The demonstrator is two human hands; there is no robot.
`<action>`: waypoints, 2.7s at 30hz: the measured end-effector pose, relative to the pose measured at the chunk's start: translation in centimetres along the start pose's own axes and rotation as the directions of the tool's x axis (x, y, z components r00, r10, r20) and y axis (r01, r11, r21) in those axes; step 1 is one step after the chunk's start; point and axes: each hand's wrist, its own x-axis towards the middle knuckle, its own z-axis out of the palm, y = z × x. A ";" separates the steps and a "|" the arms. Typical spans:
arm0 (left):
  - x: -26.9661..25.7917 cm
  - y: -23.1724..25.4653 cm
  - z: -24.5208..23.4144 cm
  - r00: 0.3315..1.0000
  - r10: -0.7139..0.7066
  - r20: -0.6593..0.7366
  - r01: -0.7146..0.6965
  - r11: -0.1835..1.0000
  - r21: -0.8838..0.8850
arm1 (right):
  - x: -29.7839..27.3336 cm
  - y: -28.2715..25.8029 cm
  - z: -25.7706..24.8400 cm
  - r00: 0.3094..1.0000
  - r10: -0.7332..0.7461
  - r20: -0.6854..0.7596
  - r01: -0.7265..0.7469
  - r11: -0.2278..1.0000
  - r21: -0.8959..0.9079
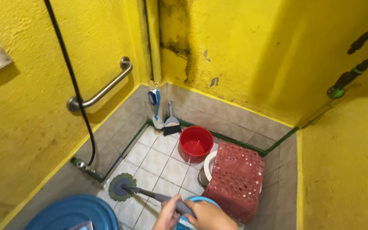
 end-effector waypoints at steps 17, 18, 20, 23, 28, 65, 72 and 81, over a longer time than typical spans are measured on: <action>11.6 16.2 -1.3 0.996 0.000 0.093 -0.064 0.720 0.691 | 14.6 -6.2 6.5 0.821 0.469 -0.325 -0.279 0.827 0.488; 12.2 16.6 -1.0 0.998 -0.003 0.059 -0.038 0.740 0.671 | 15.4 -6.2 6.4 0.810 0.471 -0.349 -0.280 0.834 0.475; 12.6 17.5 -1.0 1.000 -0.001 -0.016 0.011 0.784 0.621 | 16.6 -6.2 6.3 0.797 0.460 -0.393 -0.272 0.852 0.447; 11.6 16.4 -1.7 1.000 -0.027 0.012 0.013 0.763 0.646 | 15.9 -5.1 7.0 0.836 0.420 -0.352 -0.318 0.895 0.312; 8.0 11.6 -2.5 0.999 -0.012 -0.045 0.037 0.781 0.623 | 12.1 -2.8 9.4 0.893 0.344 -0.290 -0.303 0.936 0.177; -1.1 -1.7 0.9 0.973 0.131 -0.191 -0.157 0.979 -0.129 | -1.4 2.7 4.0 0.978 0.077 -0.195 0.074 0.745 0.663; 3.4 0.7 3.5 0.990 0.066 -0.122 -0.070 0.997 -0.025 | 0.4 0.9 1.0 0.929 0.220 -0.299 -0.001 0.806 0.591; 9.3 11.3 0.3 0.982 0.091 0.163 -0.142 0.932 0.333 | 10.0 -2.2 6.6 0.791 0.287 -0.540 0.097 0.812 0.575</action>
